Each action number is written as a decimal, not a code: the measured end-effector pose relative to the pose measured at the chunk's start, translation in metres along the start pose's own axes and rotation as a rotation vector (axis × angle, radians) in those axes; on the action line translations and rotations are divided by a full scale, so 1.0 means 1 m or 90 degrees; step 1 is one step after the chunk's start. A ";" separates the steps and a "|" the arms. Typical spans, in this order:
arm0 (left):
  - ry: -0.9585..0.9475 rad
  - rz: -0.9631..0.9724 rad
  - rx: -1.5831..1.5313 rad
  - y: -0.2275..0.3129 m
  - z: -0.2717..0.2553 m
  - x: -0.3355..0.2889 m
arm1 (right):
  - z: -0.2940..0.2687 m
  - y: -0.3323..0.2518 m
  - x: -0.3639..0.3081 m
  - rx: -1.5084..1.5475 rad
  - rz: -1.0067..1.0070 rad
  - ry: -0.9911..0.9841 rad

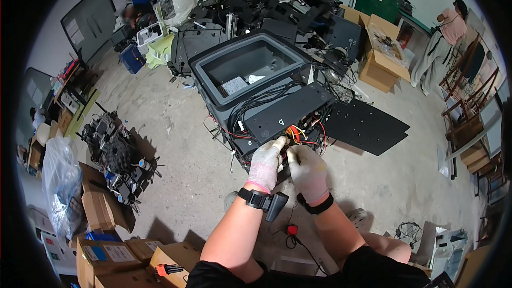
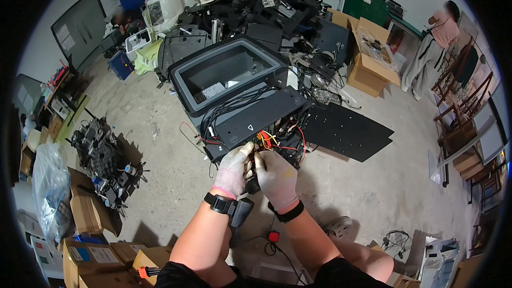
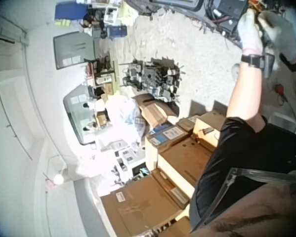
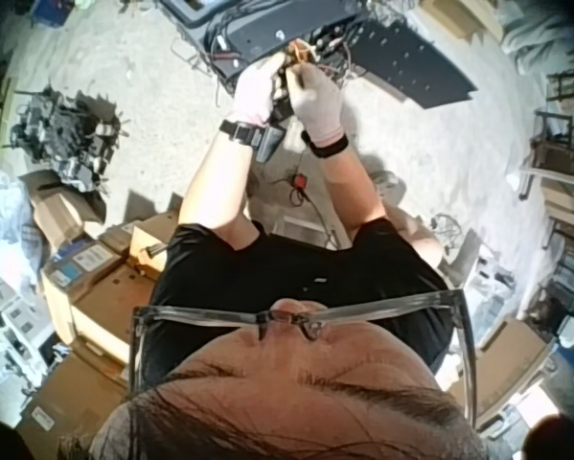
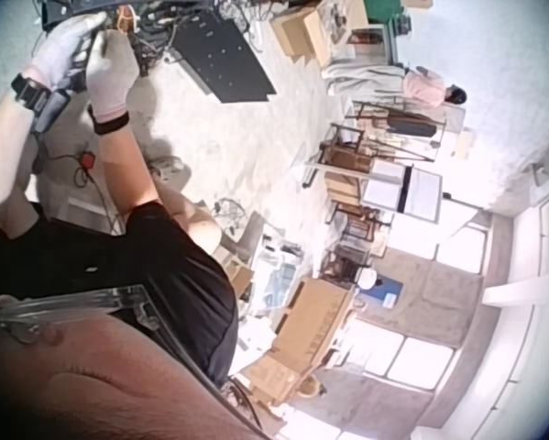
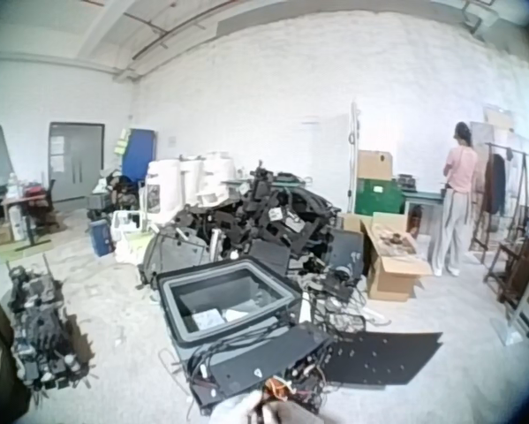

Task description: Disassembling an electronic device by removing the motherboard and other internal components.

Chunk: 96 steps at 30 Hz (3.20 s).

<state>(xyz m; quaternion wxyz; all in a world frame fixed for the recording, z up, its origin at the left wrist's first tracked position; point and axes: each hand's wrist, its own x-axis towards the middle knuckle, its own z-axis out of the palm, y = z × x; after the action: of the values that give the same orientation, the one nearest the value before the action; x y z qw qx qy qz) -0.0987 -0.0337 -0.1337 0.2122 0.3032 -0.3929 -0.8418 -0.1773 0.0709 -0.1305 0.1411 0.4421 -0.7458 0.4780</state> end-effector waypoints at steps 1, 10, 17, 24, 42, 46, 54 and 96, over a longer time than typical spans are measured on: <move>-0.002 0.001 0.001 -0.001 0.001 0.002 | 0.000 0.003 0.001 -0.001 0.000 0.002; 0.029 -0.012 0.013 0.003 0.012 -0.002 | -0.007 0.014 -0.001 0.654 0.696 -0.290; 0.025 -0.010 0.002 -0.003 0.002 0.002 | -0.002 0.002 0.003 0.257 0.178 -0.018; 0.063 0.002 -0.072 -0.005 0.012 0.006 | -0.002 0.015 0.006 0.264 0.172 -0.108; 0.051 -0.014 -0.041 0.002 0.010 0.000 | -0.010 0.014 0.007 0.601 0.541 -0.175; 0.034 -0.012 -0.068 -0.003 0.007 0.004 | -0.010 0.007 0.009 0.541 0.498 -0.247; 0.036 -0.013 -0.069 0.004 0.012 -0.003 | -0.008 0.013 0.000 0.303 0.396 -0.176; 0.024 -0.031 -0.133 -0.002 0.010 0.007 | -0.019 0.013 0.009 0.138 0.125 -0.134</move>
<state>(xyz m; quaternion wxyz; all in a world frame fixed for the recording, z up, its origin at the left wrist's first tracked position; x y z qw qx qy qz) -0.1112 -0.0312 -0.1330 0.2291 0.3045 -0.2917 -0.8773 -0.1965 0.0835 -0.1228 -0.0339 0.4276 -0.7399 0.5182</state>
